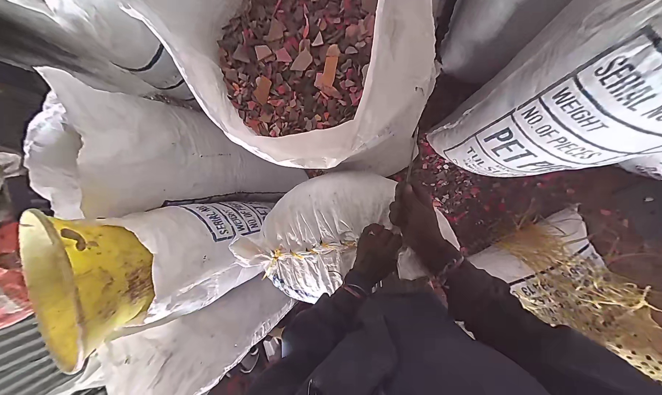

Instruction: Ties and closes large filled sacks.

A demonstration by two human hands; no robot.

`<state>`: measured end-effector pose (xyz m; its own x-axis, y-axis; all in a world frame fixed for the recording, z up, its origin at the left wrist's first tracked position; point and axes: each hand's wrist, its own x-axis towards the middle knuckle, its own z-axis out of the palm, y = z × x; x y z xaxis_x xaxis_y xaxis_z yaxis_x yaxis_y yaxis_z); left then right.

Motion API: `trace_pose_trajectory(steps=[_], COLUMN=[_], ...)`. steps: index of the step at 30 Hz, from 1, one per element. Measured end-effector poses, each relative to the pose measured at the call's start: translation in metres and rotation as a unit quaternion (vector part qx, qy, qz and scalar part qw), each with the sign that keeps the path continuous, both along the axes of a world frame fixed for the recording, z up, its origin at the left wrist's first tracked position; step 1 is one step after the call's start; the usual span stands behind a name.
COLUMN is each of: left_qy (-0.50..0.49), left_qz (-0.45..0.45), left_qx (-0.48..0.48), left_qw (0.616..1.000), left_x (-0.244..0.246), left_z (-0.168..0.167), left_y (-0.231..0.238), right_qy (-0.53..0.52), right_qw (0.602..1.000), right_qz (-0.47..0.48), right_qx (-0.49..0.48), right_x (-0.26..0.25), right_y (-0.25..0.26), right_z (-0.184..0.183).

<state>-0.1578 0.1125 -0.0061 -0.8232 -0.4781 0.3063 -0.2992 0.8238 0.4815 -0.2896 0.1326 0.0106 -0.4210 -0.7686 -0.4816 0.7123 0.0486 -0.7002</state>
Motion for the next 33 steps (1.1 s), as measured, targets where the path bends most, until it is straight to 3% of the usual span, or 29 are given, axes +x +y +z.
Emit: trace_pose_trajectory(steps=[7,9,12,14,16,19,21,23,25,27,33], left_qy=[0.013,0.022,-0.01,-0.035,-0.038,-0.052,-0.085,-0.122,-0.054,0.04,-0.051], left_qz=[0.012,0.01,-0.002,-0.015,-0.016,-0.028,-0.061,-0.099,-0.09,-0.038,-0.059], left_qx=[-0.014,-0.017,-0.04,-0.043,-0.034,-0.001,0.047,0.179,0.356,0.466,0.481], left_qw=[1.0,1.0,0.999,0.998,0.999,0.998,0.993,0.971,0.929,0.883,0.873], left_x=[-0.003,-0.001,0.007,0.009,0.0,-0.004,-0.002,0.002,0.015,0.02,-0.013], left_z=[-0.005,-0.005,-0.006,0.001,0.002,0.004,0.014,0.034,0.041,0.037,0.059], left_y=[-0.002,0.0,0.009,0.008,-0.001,-0.008,-0.011,-0.026,-0.043,-0.06,-0.054], right_qy=[-0.143,-0.131,-0.042,0.04,0.103,0.062,0.015,0.007,0.014,0.02,-0.015], right_qw=[0.983,0.982,0.973,0.979,0.986,0.993,0.995,0.99,0.981,0.974,0.963], right_qz=[-0.113,-0.13,-0.198,-0.134,-0.009,0.057,0.015,-0.021,-0.03,-0.025,-0.041], right_qx=[0.0,-0.042,-0.112,-0.147,-0.128,-0.077,-0.093,-0.136,-0.193,-0.226,-0.265], right_x=[-0.009,-0.017,-0.08,-0.097,-0.079,-0.038,-0.037,-0.048,-0.055,-0.046,0.013], right_y=[-0.009,-0.007,-0.045,-0.062,-0.063,-0.041,-0.034,-0.035,-0.038,-0.038,-0.03], right_z=[-0.005,-0.002,0.035,0.044,0.03,0.009,0.013,0.028,0.039,0.049,0.086])
